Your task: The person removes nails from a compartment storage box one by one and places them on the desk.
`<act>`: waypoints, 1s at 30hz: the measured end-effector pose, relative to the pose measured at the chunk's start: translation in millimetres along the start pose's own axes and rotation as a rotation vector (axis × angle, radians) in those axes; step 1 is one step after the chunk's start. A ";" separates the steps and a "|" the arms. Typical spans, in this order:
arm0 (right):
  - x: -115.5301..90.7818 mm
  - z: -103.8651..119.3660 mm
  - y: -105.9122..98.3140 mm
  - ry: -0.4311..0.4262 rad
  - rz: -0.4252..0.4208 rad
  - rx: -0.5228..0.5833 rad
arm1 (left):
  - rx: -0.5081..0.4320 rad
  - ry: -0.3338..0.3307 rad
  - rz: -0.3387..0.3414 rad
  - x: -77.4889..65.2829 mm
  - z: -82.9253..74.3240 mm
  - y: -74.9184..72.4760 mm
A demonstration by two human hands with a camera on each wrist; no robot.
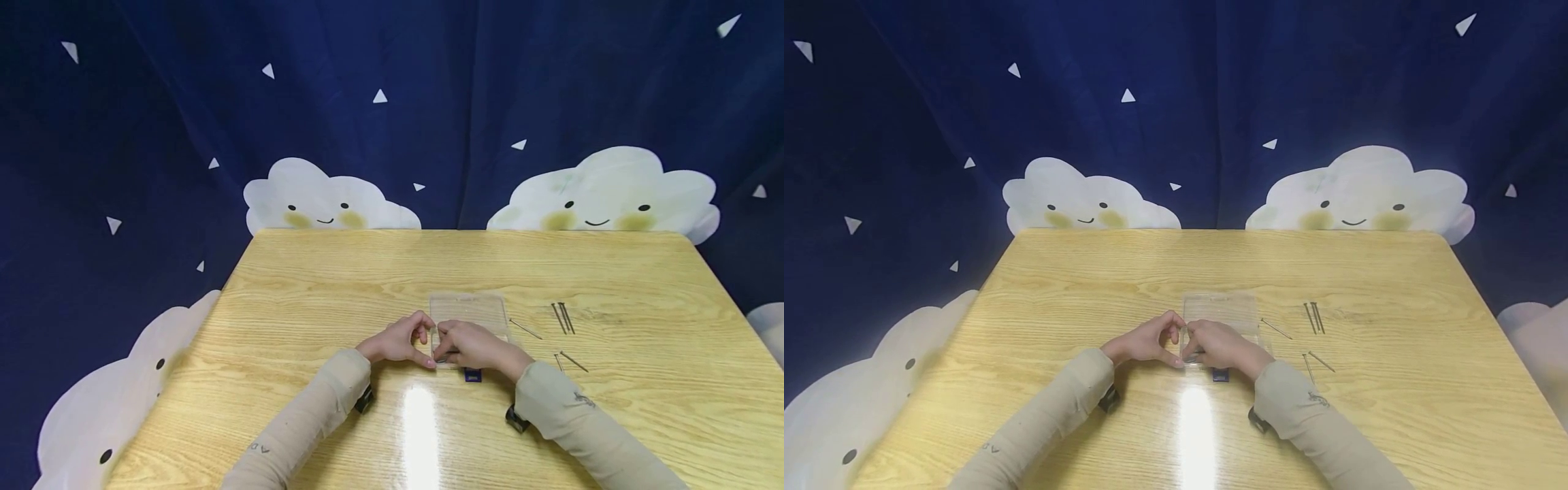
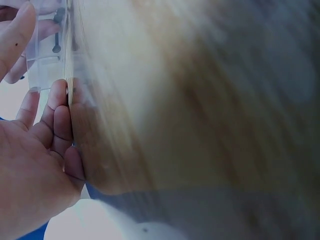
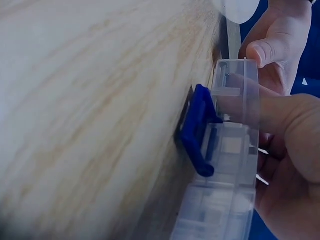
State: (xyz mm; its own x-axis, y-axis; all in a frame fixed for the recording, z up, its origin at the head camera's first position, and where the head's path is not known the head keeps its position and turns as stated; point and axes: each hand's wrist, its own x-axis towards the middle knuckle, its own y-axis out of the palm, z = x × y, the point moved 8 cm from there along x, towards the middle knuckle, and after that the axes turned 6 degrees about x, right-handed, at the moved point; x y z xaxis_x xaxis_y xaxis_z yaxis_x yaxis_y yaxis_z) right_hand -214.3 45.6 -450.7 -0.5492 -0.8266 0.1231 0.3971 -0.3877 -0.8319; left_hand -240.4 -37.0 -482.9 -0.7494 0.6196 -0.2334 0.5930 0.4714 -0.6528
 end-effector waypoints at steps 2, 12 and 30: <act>-0.2 0.2 -0.1 -0.010 0.000 0.002 | 0.002 0.000 0.000 0.3 0.3 0.3; -1.7 4.9 -3.0 -0.055 -0.021 -0.004 | 0.028 0.019 -0.011 0.9 -0.3 -0.4; -7.0 0.8 -3.7 -0.088 -0.105 0.066 | 0.044 0.034 -0.021 -0.4 -2.1 -0.9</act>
State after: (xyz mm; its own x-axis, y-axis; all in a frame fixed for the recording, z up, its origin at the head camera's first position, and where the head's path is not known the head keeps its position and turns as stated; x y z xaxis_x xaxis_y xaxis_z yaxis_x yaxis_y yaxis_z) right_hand -211.3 52.5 -448.1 -0.5245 -0.8117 0.2570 0.3903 -0.4975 -0.7747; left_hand -240.0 -36.3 -480.7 -0.7503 0.6316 -0.1952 0.5636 0.4568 -0.6883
